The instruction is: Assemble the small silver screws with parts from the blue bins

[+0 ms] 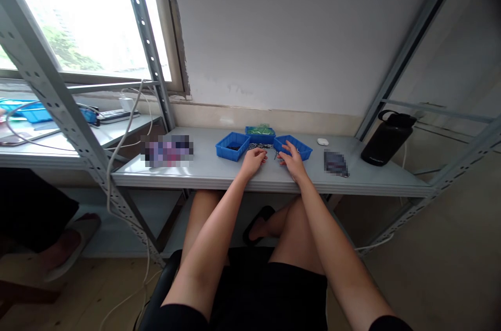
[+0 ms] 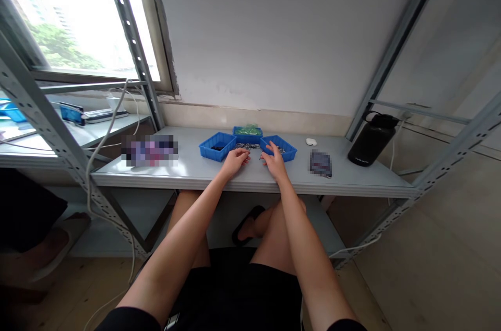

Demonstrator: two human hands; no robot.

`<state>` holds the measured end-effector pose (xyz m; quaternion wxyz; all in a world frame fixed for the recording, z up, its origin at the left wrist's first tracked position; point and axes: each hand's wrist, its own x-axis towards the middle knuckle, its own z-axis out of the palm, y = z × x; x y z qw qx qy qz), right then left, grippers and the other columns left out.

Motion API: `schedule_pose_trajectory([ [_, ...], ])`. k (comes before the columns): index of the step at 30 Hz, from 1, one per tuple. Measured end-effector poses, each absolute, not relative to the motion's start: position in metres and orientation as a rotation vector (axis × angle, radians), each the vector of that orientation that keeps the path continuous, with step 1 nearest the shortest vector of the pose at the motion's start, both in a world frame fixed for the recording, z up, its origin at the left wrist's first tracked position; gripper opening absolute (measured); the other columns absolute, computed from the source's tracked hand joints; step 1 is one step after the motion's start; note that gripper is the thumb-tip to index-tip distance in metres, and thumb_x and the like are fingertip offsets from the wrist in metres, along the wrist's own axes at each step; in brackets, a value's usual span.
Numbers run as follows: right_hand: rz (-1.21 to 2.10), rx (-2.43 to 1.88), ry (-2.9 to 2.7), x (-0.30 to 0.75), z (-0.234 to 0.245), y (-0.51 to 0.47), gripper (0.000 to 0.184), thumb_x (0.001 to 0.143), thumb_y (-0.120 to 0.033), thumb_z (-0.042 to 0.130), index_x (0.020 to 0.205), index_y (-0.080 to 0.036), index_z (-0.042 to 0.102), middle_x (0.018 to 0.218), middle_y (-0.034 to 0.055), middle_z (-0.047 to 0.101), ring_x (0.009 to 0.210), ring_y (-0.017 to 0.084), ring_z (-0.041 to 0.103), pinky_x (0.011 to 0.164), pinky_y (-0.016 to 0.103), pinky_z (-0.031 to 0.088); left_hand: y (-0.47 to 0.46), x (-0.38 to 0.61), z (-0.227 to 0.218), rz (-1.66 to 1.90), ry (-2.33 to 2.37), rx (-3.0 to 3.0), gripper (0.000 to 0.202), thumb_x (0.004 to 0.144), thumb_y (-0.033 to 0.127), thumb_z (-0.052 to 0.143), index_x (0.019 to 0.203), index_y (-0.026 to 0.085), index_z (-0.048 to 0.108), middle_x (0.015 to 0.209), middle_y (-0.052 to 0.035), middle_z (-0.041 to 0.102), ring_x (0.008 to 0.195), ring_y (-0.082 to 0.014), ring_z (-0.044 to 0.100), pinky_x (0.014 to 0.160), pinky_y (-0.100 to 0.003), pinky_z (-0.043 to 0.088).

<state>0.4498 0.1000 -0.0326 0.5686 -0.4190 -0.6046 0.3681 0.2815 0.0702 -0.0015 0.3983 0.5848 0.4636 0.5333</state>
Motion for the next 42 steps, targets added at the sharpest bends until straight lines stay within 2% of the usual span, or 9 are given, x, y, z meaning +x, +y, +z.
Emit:
schedule_pose_trajectory([
  [7, 0.806, -0.993, -1.503, 0.447, -0.029, 0.096, 0.067, 0.074, -0.042, 0.058, 0.138, -0.025, 0.045, 0.132, 0.0128, 0.055, 0.076, 0.018, 0.067, 0.059, 0.030, 0.054, 0.072, 0.281, -0.004, 1.361, 1.164, 1.474, 0.017, 0.079, 0.015, 0.051, 0.087, 0.010, 0.065, 0.069, -0.0040, 0.063, 0.060, -0.0115, 0.053, 0.060, -0.023, 0.043],
  [12, 0.545, -0.995, -1.583, 0.443, -0.019, 0.084, 0.054, 0.080, -0.041, 0.051, 0.130, -0.021, 0.052, 0.118, 0.0127, 0.062, 0.068, 0.017, 0.065, 0.065, 0.034, 0.054, 0.071, 0.281, -0.003, 1.377, 1.154, 1.483, 0.015, 0.078, 0.014, 0.051, 0.084, 0.011, 0.065, 0.067, -0.0033, 0.063, 0.059, -0.0115, 0.053, 0.063, -0.025, 0.044],
  [15, 0.369, -0.961, -1.606, 0.441, -0.016, 0.073, 0.049, 0.081, -0.039, 0.049, 0.126, -0.021, 0.054, 0.115, 0.0126, 0.063, 0.076, 0.020, 0.064, 0.073, 0.036, 0.053, 0.071, 0.281, -0.003, 1.376, 1.149, 1.489, 0.015, 0.077, 0.014, 0.051, 0.083, 0.011, 0.065, 0.068, -0.0032, 0.063, 0.059, -0.0111, 0.053, 0.064, -0.025, 0.045],
  [18, 0.249, -0.956, -1.571, 0.441, -0.016, 0.065, 0.051, 0.079, -0.039, 0.050, 0.127, -0.022, 0.051, 0.118, 0.0127, 0.060, 0.085, 0.023, 0.062, 0.078, 0.039, 0.052, 0.072, 0.281, -0.004, 1.376, 1.152, 1.501, 0.016, 0.077, 0.014, 0.051, 0.083, 0.011, 0.065, 0.067, -0.0029, 0.063, 0.059, -0.0110, 0.053, 0.063, -0.024, 0.045],
  [23, 0.168, -0.961, -1.512, 0.440, -0.015, 0.068, 0.054, 0.080, -0.039, 0.049, 0.132, -0.022, 0.045, 0.120, 0.0132, 0.059, 0.083, 0.023, 0.061, 0.077, 0.041, 0.051, 0.073, 0.281, -0.005, 1.375, 1.149, 1.491, 0.015, 0.077, 0.014, 0.052, 0.083, 0.011, 0.065, 0.067, -0.0030, 0.063, 0.058, -0.0108, 0.053, 0.061, -0.024, 0.044],
  [28, 0.125, -0.980, -1.741, 0.435, -0.011, 0.080, 0.047, 0.084, -0.033, 0.047, 0.130, -0.021, 0.049, 0.109, 0.0088, 0.067, 0.081, 0.021, 0.063, 0.081, 0.037, 0.050, 0.072, 0.281, -0.004, 1.387, 1.139, 1.486, 0.015, 0.077, 0.014, 0.051, 0.083, 0.011, 0.065, 0.066, -0.0031, 0.063, 0.058, -0.0108, 0.053, 0.061, -0.023, 0.044],
  [32, 0.154, -1.095, -1.982, 0.426, -0.013, 0.089, 0.049, 0.085, -0.027, 0.048, 0.134, -0.020, 0.049, 0.100, 0.0068, 0.071, 0.096, 0.025, 0.063, 0.090, 0.040, 0.046, 0.072, 0.280, -0.005, 1.394, 1.104, 1.522, 0.016, 0.077, 0.015, 0.051, 0.082, 0.011, 0.066, 0.071, -0.0040, 0.065, 0.062, -0.0116, 0.054, 0.062, -0.024, 0.044],
  [38, 0.193, -1.200, -2.039, 0.426, -0.022, 0.098, 0.048, 0.086, -0.026, 0.049, 0.135, -0.021, 0.050, 0.106, 0.0065, 0.070, 0.106, 0.025, 0.059, 0.096, 0.039, 0.043, 0.074, 0.280, -0.007, 1.404, 1.083, 1.499, 0.017, 0.077, 0.014, 0.051, 0.082, 0.011, 0.066, 0.071, -0.0042, 0.064, 0.063, -0.0123, 0.055, 0.066, -0.025, 0.045],
  [42, 0.110, -1.284, -2.087, 0.428, -0.028, 0.102, 0.045, 0.086, -0.025, 0.048, 0.131, -0.017, 0.054, 0.120, 0.0103, 0.064, 0.112, 0.027, 0.055, 0.098, 0.039, 0.041, 0.075, 0.280, -0.006, 1.392, 1.106, 1.497, 0.016, 0.078, 0.015, 0.052, 0.084, 0.011, 0.066, 0.067, -0.0035, 0.063, 0.061, -0.0119, 0.054, 0.063, -0.025, 0.045],
])
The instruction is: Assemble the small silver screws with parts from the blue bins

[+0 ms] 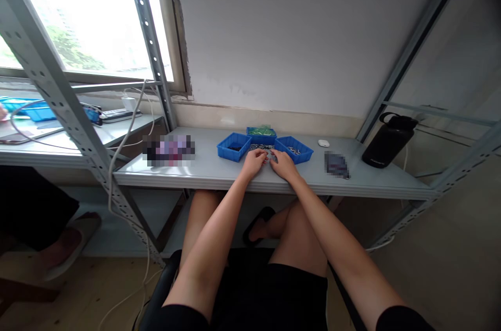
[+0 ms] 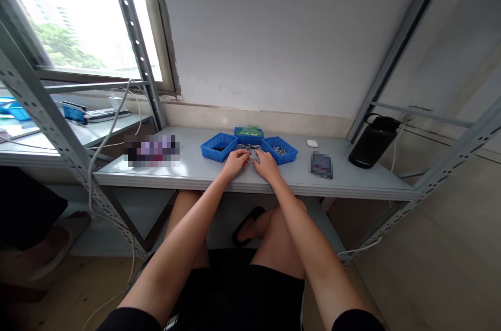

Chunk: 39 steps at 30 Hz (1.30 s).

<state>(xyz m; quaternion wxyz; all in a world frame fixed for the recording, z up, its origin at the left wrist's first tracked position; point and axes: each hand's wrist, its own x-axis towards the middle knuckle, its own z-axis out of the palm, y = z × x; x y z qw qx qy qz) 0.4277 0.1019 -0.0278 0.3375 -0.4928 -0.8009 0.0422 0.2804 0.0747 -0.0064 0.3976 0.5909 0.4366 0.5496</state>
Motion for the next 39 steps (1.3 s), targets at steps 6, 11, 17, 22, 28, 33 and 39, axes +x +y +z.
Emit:
schedule_pose_trajectory([
  [6, 0.021, -1.385, -2.168, 0.4261, -0.0315, 0.1040, 0.036, 0.088, -0.024, 0.047, 0.118, -0.016, 0.063, 0.118, 0.0144, 0.063, 0.109, 0.028, 0.055, 0.093, 0.037, 0.042, 0.0773, 0.2799, -0.0077, 1.368, 1.149, 1.497, 0.017, 0.080, 0.018, 0.053, 0.087, 0.011, 0.066, 0.069, -0.0042, 0.064, 0.063, -0.0129, 0.055, 0.061, -0.024, 0.044],
  [11, -0.025, -1.446, -2.172, 0.4258, -0.0287, 0.1021, 0.033, 0.088, -0.022, 0.046, 0.114, -0.016, 0.066, 0.113, 0.0144, 0.065, 0.105, 0.028, 0.057, 0.089, 0.034, 0.043, 0.0766, 0.2802, -0.0076, 1.368, 1.154, 1.496, 0.017, 0.081, 0.019, 0.053, 0.087, 0.011, 0.067, 0.069, -0.0044, 0.064, 0.062, -0.0127, 0.055, 0.059, -0.024, 0.043],
  [17, 0.003, -1.481, -2.215, 0.4247, -0.0240, 0.0995, 0.032, 0.090, -0.024, 0.044, 0.109, -0.016, 0.068, 0.109, 0.0119, 0.066, 0.103, 0.023, 0.058, 0.088, 0.029, 0.041, 0.0773, 0.2797, -0.0086, 1.369, 1.150, 1.506, 0.018, 0.081, 0.020, 0.053, 0.088, 0.010, 0.067, 0.069, -0.0047, 0.064, 0.064, -0.0135, 0.056, 0.060, -0.024, 0.043],
  [22, -0.001, -1.509, -2.181, 0.4245, -0.0240, 0.1004, 0.035, 0.090, -0.024, 0.043, 0.115, -0.013, 0.064, 0.119, 0.0137, 0.061, 0.109, 0.024, 0.055, 0.092, 0.029, 0.039, 0.0778, 0.2793, -0.0085, 1.368, 1.143, 1.509, 0.019, 0.080, 0.020, 0.053, 0.087, 0.010, 0.067, 0.069, -0.0051, 0.064, 0.063, -0.0139, 0.056, 0.061, -0.026, 0.044],
  [28, -0.026, -1.553, -2.176, 0.4241, -0.0263, 0.1020, 0.032, 0.089, -0.025, 0.043, 0.104, -0.012, 0.068, 0.111, 0.0154, 0.064, 0.105, 0.026, 0.056, 0.089, 0.032, 0.041, 0.0780, 0.2797, -0.0082, 1.376, 1.144, 1.509, 0.017, 0.078, 0.015, 0.052, 0.085, 0.010, 0.066, 0.069, -0.0046, 0.064, 0.061, -0.0125, 0.055, 0.062, -0.025, 0.045],
  [33, -0.010, -1.488, -2.161, 0.4251, -0.0271, 0.1024, 0.029, 0.089, -0.024, 0.045, 0.104, -0.014, 0.068, 0.112, 0.0144, 0.063, 0.103, 0.024, 0.057, 0.087, 0.030, 0.041, 0.0793, 0.2801, -0.0094, 1.377, 1.138, 1.511, 0.018, 0.079, 0.018, 0.053, 0.087, 0.010, 0.066, 0.069, -0.0050, 0.064, 0.062, -0.0130, 0.055, 0.060, -0.025, 0.044],
  [39, 0.030, -1.440, -2.140, 0.4262, -0.0272, 0.1022, 0.027, 0.088, -0.020, 0.048, 0.108, -0.016, 0.066, 0.114, 0.0127, 0.061, 0.105, 0.023, 0.056, 0.088, 0.030, 0.041, 0.0781, 0.2802, -0.0086, 1.360, 1.150, 1.505, 0.018, 0.081, 0.019, 0.052, 0.088, 0.010, 0.066, 0.071, -0.0053, 0.064, 0.063, -0.0129, 0.055, 0.058, -0.024, 0.043],
])
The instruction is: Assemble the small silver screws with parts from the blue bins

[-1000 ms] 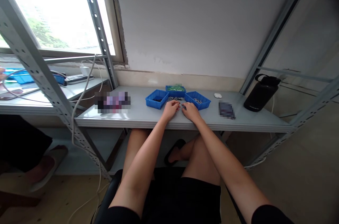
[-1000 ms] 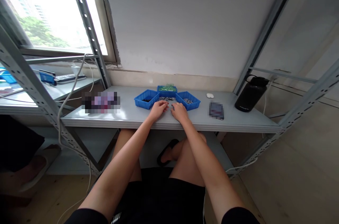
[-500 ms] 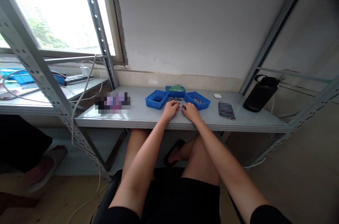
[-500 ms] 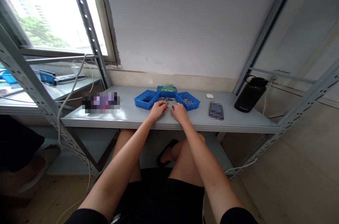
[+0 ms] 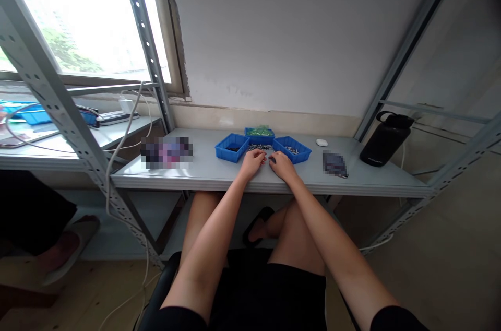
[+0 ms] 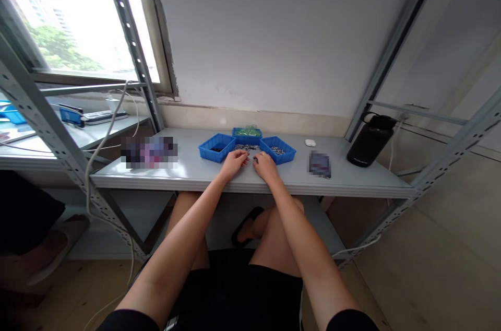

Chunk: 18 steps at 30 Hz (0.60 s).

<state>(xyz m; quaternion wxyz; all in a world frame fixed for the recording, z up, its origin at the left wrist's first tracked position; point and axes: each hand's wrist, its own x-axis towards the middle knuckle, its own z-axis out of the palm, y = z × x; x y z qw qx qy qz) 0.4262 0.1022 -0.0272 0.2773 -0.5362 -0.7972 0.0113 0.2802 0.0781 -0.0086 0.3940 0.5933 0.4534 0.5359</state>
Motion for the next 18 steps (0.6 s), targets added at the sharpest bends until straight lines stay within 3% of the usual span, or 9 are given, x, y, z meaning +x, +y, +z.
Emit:
schedule_pose_trajectory([
  [11, 0.013, -1.558, -2.098, 0.4273, -0.0251, 0.0993, 0.031, 0.088, -0.014, 0.043, 0.110, -0.018, 0.064, 0.108, 0.0107, 0.067, 0.101, 0.024, 0.059, 0.081, 0.030, 0.042, 0.0758, 0.2798, -0.0068, 1.360, 1.169, 1.522, 0.019, 0.080, 0.019, 0.051, 0.088, 0.010, 0.066, 0.070, -0.0050, 0.064, 0.062, -0.0129, 0.055, 0.059, -0.024, 0.042],
  [18, 0.001, -1.513, -2.113, 0.4279, -0.0291, 0.1032, 0.033, 0.093, -0.014, 0.036, 0.115, -0.014, 0.061, 0.110, 0.0137, 0.064, 0.105, 0.023, 0.056, 0.090, 0.031, 0.040, 0.0802, 0.2788, -0.0107, 1.378, 1.214, 1.550, 0.023, 0.081, 0.019, 0.051, 0.095, 0.010, 0.066, 0.078, -0.0073, 0.066, 0.070, -0.0155, 0.058, 0.064, -0.026, 0.044],
])
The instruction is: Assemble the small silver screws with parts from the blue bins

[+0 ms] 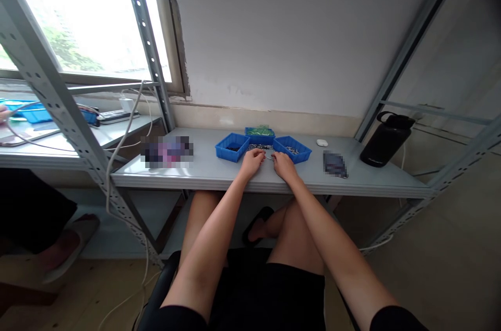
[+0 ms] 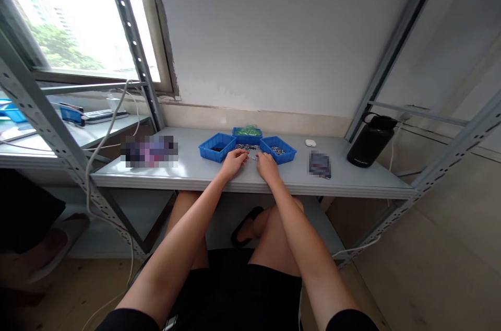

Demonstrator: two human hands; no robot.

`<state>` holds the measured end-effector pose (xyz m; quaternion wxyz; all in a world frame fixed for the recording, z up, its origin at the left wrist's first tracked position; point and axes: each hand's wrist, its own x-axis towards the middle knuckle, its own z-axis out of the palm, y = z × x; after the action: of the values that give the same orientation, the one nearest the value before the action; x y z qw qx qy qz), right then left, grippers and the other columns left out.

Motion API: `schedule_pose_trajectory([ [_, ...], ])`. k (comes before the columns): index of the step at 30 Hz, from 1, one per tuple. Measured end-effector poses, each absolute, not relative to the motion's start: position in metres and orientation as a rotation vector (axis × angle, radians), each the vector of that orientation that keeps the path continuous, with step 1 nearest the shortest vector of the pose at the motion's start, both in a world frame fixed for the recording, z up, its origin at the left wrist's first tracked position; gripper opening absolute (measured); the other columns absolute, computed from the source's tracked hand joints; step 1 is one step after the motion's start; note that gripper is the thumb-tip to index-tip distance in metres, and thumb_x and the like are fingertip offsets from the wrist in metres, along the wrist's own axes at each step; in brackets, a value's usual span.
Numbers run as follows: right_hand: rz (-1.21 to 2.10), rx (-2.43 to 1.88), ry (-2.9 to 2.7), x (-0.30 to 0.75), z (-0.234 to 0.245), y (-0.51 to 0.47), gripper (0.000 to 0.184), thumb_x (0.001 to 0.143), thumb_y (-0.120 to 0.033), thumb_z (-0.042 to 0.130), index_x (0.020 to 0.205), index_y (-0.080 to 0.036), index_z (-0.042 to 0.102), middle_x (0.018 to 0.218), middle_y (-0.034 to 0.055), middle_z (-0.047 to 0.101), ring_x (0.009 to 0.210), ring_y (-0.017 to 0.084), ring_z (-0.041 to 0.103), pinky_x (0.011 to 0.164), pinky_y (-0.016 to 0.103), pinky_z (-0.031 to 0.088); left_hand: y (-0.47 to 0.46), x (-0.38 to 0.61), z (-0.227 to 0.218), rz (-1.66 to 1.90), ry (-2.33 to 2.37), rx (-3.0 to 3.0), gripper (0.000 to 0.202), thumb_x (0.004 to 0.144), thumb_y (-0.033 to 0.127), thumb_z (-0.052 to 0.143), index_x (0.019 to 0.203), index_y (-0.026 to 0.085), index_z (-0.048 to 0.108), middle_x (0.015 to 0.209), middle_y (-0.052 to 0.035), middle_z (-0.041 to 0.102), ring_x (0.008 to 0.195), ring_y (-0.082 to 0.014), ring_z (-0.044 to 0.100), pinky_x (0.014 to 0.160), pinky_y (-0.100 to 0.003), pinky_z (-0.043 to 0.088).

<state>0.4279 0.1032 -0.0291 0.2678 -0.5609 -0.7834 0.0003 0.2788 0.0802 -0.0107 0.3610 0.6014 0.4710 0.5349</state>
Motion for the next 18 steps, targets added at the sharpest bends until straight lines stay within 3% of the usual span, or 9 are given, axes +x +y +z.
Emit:
schedule_pose_trajectory([
  [7, 0.149, -1.207, -2.093, 0.4284, -0.0254, 0.1013, 0.032, 0.092, -0.015, 0.038, 0.117, -0.016, 0.059, 0.113, 0.0105, 0.062, 0.104, 0.019, 0.056, 0.092, 0.030, 0.041, 0.0851, 0.2773, -0.0156, 1.438, 1.292, 1.669, 0.022, 0.076, 0.017, 0.058, 0.096, 0.012, 0.068, 0.094, -0.0105, 0.069, 0.089, -0.0205, 0.061, 0.084, -0.031, 0.045],
  [10, 0.191, -1.125, -2.070, 0.4292, -0.0246, 0.1013, 0.032, 0.091, -0.016, 0.039, 0.114, -0.017, 0.060, 0.110, 0.0097, 0.063, 0.103, 0.019, 0.057, 0.092, 0.031, 0.042, 0.0848, 0.2783, -0.0161, 1.380, 1.282, 1.750, 0.017, 0.076, 0.019, 0.059, 0.088, 0.013, 0.070, 0.085, -0.0088, 0.069, 0.083, -0.0200, 0.061, 0.081, -0.031, 0.045],
  [13, 0.218, -1.077, -2.057, 0.4302, -0.0245, 0.1024, 0.032, 0.090, -0.017, 0.040, 0.113, -0.017, 0.061, 0.108, 0.0094, 0.063, 0.100, 0.019, 0.057, 0.091, 0.033, 0.042, 0.0843, 0.2789, -0.0162, 1.375, 1.331, 1.714, 0.021, 0.075, 0.019, 0.059, 0.092, 0.013, 0.070, 0.073, -0.0060, 0.067, 0.071, -0.0183, 0.059, 0.072, -0.029, 0.046],
  [18, 0.260, -1.008, -2.014, 0.4315, -0.0235, 0.1023, 0.030, 0.088, -0.019, 0.042, 0.109, -0.017, 0.063, 0.104, 0.0092, 0.064, 0.096, 0.018, 0.059, 0.090, 0.032, 0.043, 0.0848, 0.2783, -0.0163, 1.364, 1.318, 1.725, 0.017, 0.075, 0.020, 0.058, 0.081, 0.012, 0.071, 0.068, -0.0059, 0.065, 0.068, -0.0173, 0.058, 0.070, -0.029, 0.045],
])
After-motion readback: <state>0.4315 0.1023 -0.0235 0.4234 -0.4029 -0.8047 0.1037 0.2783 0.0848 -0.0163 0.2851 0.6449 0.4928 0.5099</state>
